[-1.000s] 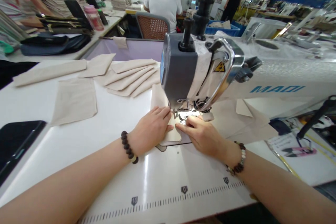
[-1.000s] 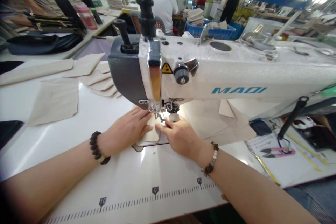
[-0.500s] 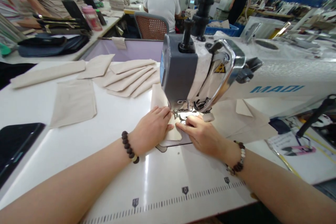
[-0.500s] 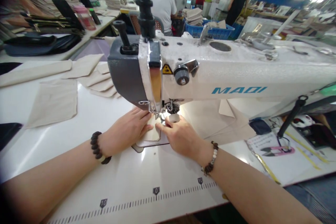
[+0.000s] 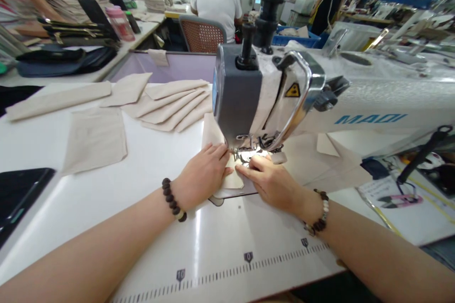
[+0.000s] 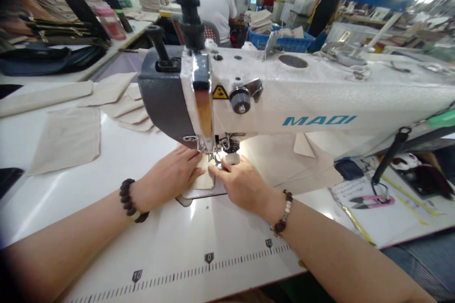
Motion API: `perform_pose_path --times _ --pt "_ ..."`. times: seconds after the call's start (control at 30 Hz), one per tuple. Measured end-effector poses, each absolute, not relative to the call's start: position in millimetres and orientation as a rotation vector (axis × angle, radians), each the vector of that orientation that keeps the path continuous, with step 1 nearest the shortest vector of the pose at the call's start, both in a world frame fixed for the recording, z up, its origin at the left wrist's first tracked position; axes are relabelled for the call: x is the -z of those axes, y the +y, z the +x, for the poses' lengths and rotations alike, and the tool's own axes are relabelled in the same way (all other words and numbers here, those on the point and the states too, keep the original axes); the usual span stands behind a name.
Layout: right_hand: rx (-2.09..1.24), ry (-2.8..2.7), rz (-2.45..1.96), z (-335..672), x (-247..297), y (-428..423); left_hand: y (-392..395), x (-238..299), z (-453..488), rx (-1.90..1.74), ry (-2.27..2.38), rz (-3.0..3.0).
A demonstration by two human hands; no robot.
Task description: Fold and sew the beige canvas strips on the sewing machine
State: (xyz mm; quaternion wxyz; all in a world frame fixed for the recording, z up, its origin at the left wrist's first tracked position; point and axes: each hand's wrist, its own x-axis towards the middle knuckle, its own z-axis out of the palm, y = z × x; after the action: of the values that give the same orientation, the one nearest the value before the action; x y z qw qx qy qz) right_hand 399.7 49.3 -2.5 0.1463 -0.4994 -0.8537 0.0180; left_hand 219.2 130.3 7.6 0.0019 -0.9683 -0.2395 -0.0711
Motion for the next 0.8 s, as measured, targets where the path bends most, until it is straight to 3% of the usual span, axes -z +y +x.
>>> perform_pose_path --times 0.37,0.8 --pt "-0.134 -2.489 -1.086 410 -8 42 116 -17 206 0.365 -0.609 -3.391" --pt "-0.075 -2.538 -1.0 411 -10 39 113 -14 208 0.592 -0.574 -3.467"
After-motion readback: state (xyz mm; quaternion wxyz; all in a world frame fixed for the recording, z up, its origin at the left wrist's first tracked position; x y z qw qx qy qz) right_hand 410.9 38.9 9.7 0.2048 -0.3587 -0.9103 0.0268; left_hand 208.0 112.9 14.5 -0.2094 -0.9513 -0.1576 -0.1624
